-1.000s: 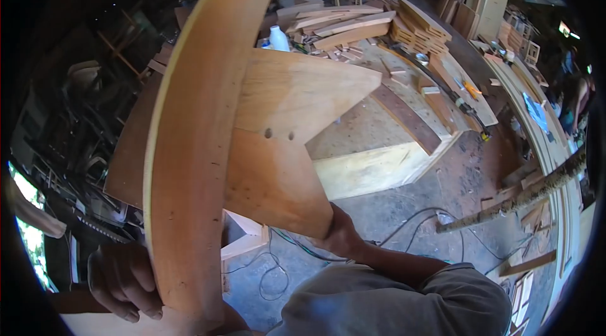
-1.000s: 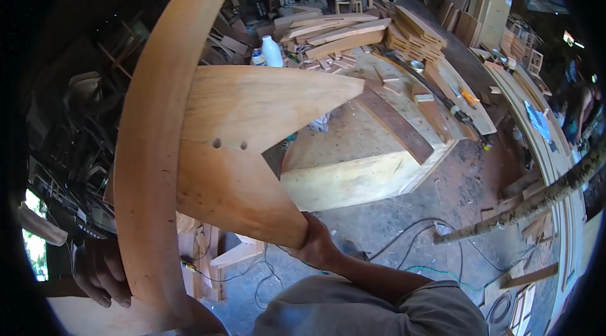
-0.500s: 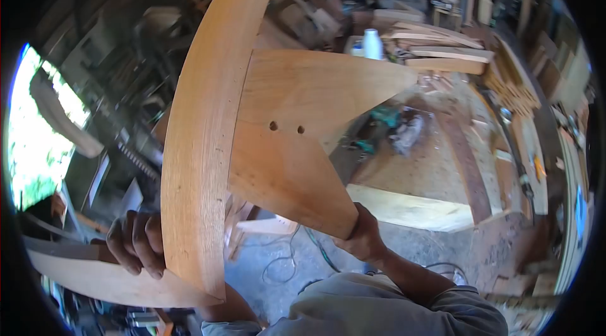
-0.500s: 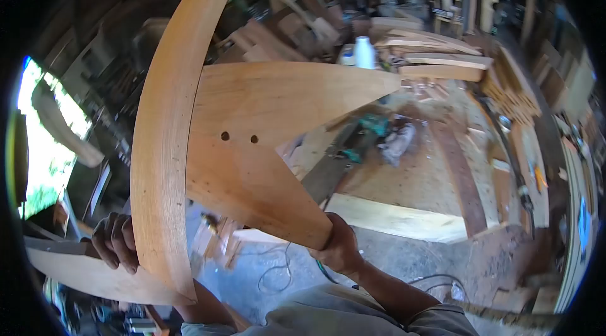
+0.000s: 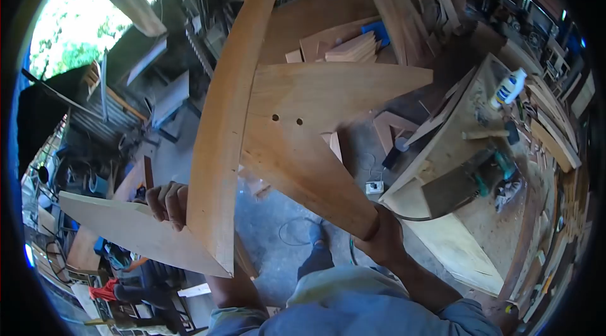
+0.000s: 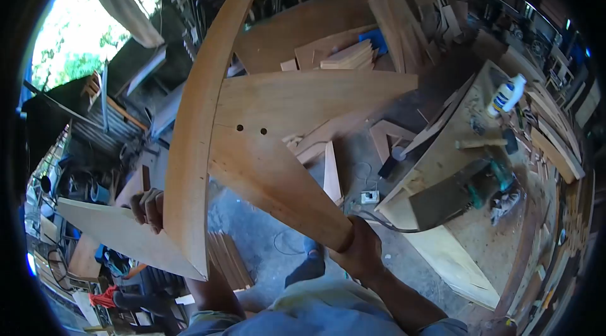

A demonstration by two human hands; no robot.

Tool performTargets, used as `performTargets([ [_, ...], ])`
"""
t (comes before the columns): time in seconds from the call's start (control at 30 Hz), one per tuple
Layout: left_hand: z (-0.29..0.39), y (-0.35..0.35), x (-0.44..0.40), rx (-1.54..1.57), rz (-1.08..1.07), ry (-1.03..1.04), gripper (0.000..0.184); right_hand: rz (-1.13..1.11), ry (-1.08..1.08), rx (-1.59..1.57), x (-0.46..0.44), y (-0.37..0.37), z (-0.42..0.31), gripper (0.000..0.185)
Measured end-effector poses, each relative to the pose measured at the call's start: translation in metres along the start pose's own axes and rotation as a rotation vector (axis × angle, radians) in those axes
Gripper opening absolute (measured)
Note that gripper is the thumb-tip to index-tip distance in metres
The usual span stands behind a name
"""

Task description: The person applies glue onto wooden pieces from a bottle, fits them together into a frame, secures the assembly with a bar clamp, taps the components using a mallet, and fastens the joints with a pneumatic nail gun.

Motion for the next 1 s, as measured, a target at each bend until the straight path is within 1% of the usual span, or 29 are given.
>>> performTargets([
  [0.03, 0.011, -0.017, -0.005, -0.035, -0.001, -0.017, 0.027, -0.044, 0.031, 0.015, -0.015, 0.016, -0.006, 0.057],
  [0.07, 0.024, -0.037, -0.005, -0.006, 0.034, -0.035, 0.027, -0.041, 0.077, 0.031, -0.03, 0.03, -0.012, 0.057],
  [0.13, 0.048, -0.076, -0.002, -0.044, 0.119, 0.004, 0.02, -0.18, 0.174, 0.063, -0.057, 0.059, -0.023, 0.054],
  [0.2, 0.047, -0.106, -0.01, -0.036, 0.187, -0.05, 0.018, -0.201, 0.244, 0.071, -0.076, 0.075, -0.028, 0.054],
  [0.3, 0.054, -0.127, -0.032, -0.129, 0.258, -0.131, 0.015, -0.286, 0.267, 0.046, -0.099, 0.098, -0.041, 0.053],
  [0.47, 0.057, -0.151, -0.067, -0.286, 0.303, -0.203, 0.015, -0.289, 0.345, 0.122, -0.128, 0.088, -0.047, 0.06],
  [0.5, 0.053, -0.157, -0.074, -0.273, 0.297, -0.206, 0.015, -0.275, 0.349, 0.126, -0.134, 0.082, -0.048, 0.06],
  [0.63, 0.015, -0.18, -0.123, -0.207, 0.092, -0.328, 0.018, -0.252, 0.434, 0.072, -0.156, 0.055, -0.058, 0.061],
  [0.77, -0.029, -0.201, -0.163, -0.13, 0.03, -0.377, 0.023, -0.168, 0.41, 0.06, -0.188, 0.027, -0.049, 0.061],
  [0.87, -0.074, -0.221, -0.19, -0.078, -0.01, -0.432, 0.027, -0.121, 0.389, 0.032, -0.211, 0.014, -0.026, 0.062],
  [0.9, -0.092, -0.233, -0.196, -0.075, -0.011, -0.438, 0.027, -0.108, 0.368, 0.019, -0.221, 0.012, -0.014, 0.061],
  [0.97, -0.132, -0.268, -0.205, -0.077, 0.109, -0.406, 0.04, -0.103, 0.313, -0.004, -0.25, 0.006, 0.013, 0.061],
  [1.0, -0.155, -0.283, -0.21, -0.164, 0.173, -0.43, 0.043, -0.117, 0.325, -0.04, -0.266, 0.002, 0.028, 0.061],
])
Point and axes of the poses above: each hand's wrist, its own x-axis away from the middle knuckle, its own y-axis out of the palm, z = x × y, the point moved 5 cm from there along -x, towards the middle knuckle, and after that the axes turned 4 degrees about y, right-handed, at the moved point
